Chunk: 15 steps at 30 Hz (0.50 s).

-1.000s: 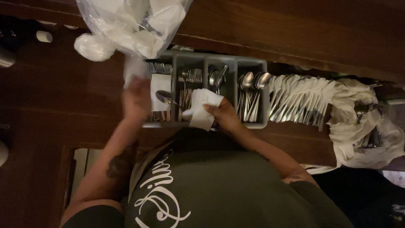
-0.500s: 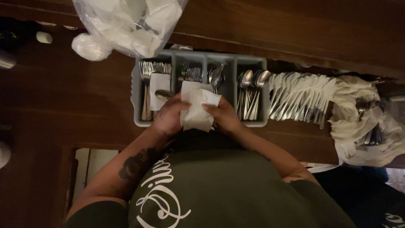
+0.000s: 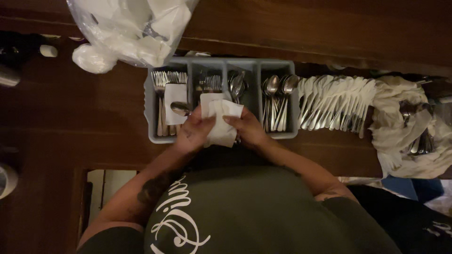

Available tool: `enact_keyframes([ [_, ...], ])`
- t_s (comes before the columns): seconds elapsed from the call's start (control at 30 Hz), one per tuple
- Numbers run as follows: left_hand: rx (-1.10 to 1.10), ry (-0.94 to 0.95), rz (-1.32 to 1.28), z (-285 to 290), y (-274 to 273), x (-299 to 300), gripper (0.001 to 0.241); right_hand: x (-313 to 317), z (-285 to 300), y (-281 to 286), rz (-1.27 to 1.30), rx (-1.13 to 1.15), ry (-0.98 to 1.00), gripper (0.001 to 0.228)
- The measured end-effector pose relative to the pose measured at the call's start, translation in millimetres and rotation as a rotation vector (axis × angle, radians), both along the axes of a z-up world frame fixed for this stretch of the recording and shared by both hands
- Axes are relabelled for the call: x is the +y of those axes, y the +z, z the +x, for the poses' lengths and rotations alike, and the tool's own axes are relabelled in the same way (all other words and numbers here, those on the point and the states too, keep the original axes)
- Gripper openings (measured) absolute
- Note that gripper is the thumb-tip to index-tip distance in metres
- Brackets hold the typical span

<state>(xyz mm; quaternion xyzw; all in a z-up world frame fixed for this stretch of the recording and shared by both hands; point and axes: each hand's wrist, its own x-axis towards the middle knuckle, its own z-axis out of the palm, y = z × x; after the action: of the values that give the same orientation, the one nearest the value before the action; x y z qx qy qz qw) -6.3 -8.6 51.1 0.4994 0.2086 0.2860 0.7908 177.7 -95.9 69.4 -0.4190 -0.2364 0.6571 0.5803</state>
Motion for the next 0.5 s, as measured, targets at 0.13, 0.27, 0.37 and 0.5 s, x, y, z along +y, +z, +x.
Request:
enact_keyframes([
  [0.13, 0.402, 0.063, 1.000, -28, -62, 27, 0.040, 0, 1, -3, 0.051, 0.049, -0.012, 0.039],
  [0.27, 0.743, 0.273, 1.693, -89, -73, 85, 0.042, 6, 8, -31, -0.099, 0.049, -0.192, 0.036],
  [0.37, 0.630, 0.435, 1.140, -103, -45, 104, 0.043, 3, 17, -52, -0.024, 0.047, -0.222, 0.036],
  [0.5, -0.342, 0.165, -0.010, -85, -15, 96, 0.046, -2, 18, -48, -0.110, -0.006, -0.160, 0.036],
])
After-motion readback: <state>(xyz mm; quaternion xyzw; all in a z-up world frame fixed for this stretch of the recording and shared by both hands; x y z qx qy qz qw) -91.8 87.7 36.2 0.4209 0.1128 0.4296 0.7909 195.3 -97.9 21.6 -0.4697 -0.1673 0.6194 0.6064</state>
